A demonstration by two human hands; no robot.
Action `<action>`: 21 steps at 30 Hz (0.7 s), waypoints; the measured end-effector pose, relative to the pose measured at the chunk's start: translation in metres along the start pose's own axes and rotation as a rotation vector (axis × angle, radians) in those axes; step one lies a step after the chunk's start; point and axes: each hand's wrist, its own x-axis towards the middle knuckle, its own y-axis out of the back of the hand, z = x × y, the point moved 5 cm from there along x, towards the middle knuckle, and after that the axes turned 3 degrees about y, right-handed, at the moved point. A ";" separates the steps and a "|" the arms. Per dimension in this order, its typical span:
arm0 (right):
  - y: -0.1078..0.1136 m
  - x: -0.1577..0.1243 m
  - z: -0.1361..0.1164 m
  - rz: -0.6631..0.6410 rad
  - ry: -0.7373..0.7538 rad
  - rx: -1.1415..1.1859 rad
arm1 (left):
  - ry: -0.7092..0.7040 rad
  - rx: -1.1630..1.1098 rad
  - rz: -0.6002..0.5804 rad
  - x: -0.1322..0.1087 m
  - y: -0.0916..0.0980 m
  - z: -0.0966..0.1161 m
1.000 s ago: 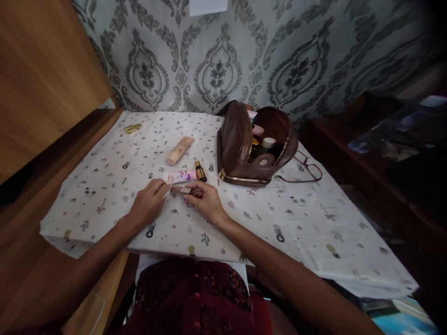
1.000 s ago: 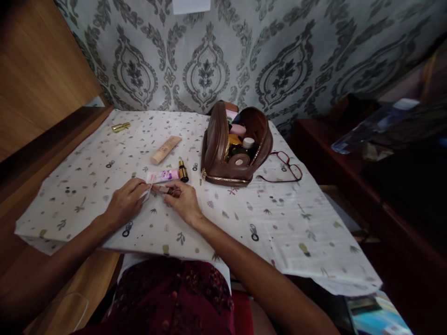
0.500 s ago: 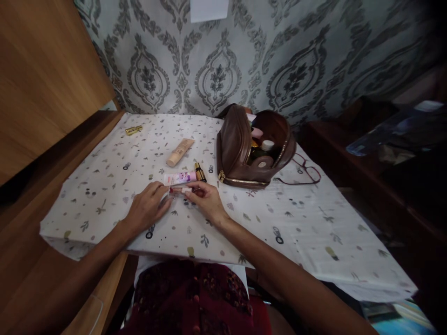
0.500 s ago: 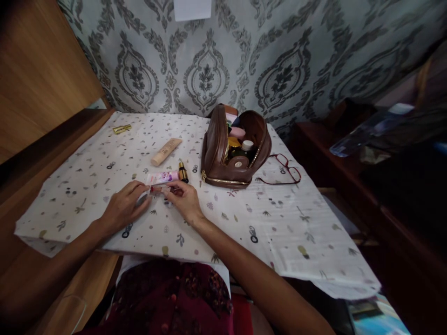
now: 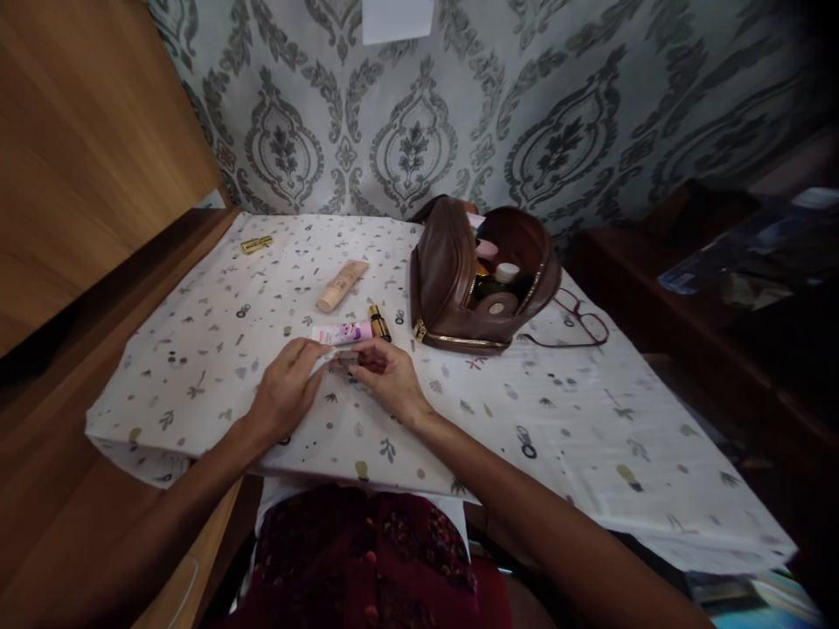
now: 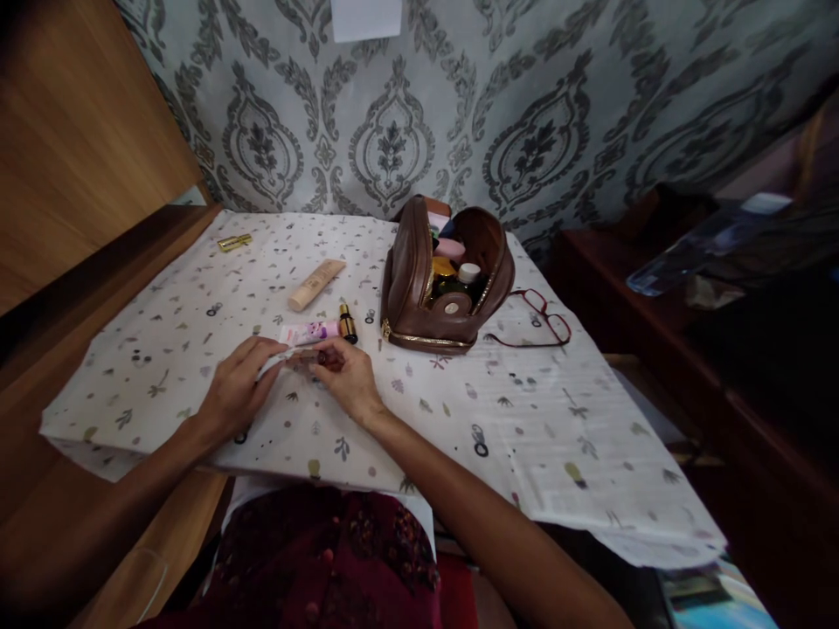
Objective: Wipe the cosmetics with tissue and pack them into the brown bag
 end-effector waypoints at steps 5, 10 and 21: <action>0.000 -0.004 -0.008 -0.017 0.036 -0.098 | -0.131 -0.010 -0.011 0.007 -0.015 0.028; -0.001 -0.004 -0.007 -0.030 0.038 -0.110 | -0.154 0.082 -0.038 0.000 -0.024 0.021; -0.003 -0.006 -0.005 -0.052 -0.079 -0.089 | -0.011 0.279 -0.107 -0.015 -0.014 -0.017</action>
